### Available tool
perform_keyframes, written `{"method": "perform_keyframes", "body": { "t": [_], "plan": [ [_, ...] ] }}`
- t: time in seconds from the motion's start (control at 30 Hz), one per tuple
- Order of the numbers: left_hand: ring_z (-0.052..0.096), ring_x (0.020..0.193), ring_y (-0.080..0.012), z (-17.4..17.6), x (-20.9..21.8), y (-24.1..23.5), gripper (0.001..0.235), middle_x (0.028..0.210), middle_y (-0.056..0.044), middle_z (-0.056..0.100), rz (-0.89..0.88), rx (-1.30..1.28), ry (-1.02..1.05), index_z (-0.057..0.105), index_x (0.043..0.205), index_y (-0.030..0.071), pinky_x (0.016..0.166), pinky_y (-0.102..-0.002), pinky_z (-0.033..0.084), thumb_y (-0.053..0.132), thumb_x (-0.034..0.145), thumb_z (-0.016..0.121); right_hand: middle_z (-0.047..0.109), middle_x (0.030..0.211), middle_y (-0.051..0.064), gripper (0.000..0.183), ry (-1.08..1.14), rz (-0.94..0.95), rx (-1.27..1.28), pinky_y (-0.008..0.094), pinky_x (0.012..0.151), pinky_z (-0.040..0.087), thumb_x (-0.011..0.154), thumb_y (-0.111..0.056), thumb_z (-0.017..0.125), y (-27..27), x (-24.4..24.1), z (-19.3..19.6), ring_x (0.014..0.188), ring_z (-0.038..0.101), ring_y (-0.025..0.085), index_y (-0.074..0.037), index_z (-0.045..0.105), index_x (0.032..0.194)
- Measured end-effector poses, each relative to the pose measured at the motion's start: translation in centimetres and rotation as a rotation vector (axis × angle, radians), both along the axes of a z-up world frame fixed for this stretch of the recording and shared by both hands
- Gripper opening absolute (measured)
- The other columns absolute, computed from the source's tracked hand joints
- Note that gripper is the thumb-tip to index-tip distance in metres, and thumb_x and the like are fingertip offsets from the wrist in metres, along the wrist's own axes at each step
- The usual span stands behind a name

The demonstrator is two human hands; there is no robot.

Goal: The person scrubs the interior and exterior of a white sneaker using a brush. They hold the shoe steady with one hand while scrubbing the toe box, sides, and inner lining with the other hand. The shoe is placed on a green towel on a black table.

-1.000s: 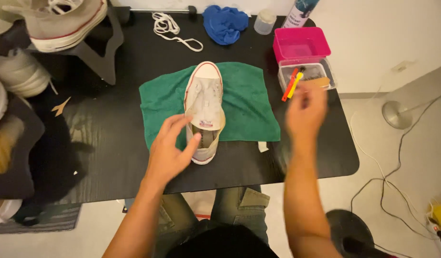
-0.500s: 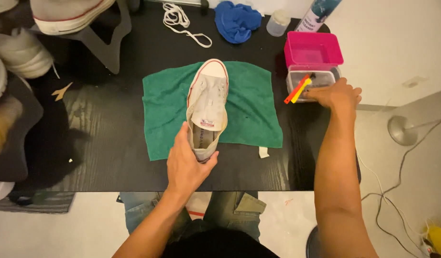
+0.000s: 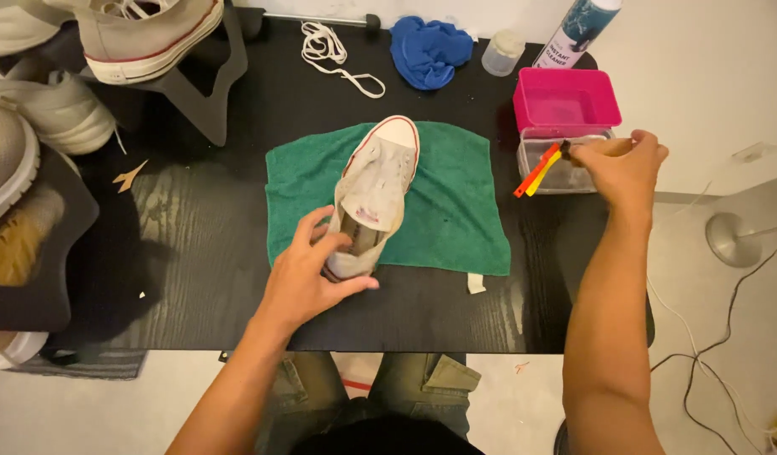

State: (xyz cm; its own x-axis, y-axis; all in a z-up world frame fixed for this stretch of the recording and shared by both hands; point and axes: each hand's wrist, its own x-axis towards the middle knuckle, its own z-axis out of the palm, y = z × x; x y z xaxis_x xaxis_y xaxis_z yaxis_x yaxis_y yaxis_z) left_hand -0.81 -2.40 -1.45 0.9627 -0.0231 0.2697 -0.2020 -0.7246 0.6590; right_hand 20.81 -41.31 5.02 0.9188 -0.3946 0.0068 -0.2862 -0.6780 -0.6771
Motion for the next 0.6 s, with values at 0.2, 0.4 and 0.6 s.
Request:
{"method": "perform_keyframes", "body": {
  "t": [0.2,0.4,0.6],
  "plan": [
    [0.059,0.125,-0.0337,1.4,3.2,3.3,0.035,0.141,-0.017,0.057,-0.093,0.230,-0.203,0.067,0.122,0.017,0.091,-0.053,0.050,0.034,0.092,0.071,0.035,0.131,0.022,0.082,-0.231,-0.018,-0.170,0.041,0.099,0.048,0.064,-0.023,0.071,-1.2,0.7,-2.0,0.127,0.044,0.038,0.001,0.044,0.137],
    [0.065,0.107,-0.0326,-0.4,9.6,3.7,0.020,0.135,-0.006,0.062,-0.369,0.565,-0.224,0.077,0.094,0.023,0.072,-0.045,0.047,0.017,0.075,0.075,0.054,0.115,0.006,0.072,-0.323,-0.038,0.098,0.027,0.078,0.051,0.066,-0.033,0.087,-2.1,1.4,-3.3,0.092,0.062,0.011,-0.011,0.049,0.123],
    [0.067,0.088,-0.0195,3.7,11.2,3.0,0.016,0.108,0.008,0.073,-0.206,0.097,-0.046,0.068,0.105,0.020,0.070,-0.039,0.048,0.018,0.097,0.054,0.050,0.126,0.008,0.079,-0.225,-0.142,0.040,0.028,0.087,0.048,0.062,-0.052,0.091,-1.5,1.0,-3.9,0.106,0.057,0.017,-0.015,0.053,0.120]
  ]
}}
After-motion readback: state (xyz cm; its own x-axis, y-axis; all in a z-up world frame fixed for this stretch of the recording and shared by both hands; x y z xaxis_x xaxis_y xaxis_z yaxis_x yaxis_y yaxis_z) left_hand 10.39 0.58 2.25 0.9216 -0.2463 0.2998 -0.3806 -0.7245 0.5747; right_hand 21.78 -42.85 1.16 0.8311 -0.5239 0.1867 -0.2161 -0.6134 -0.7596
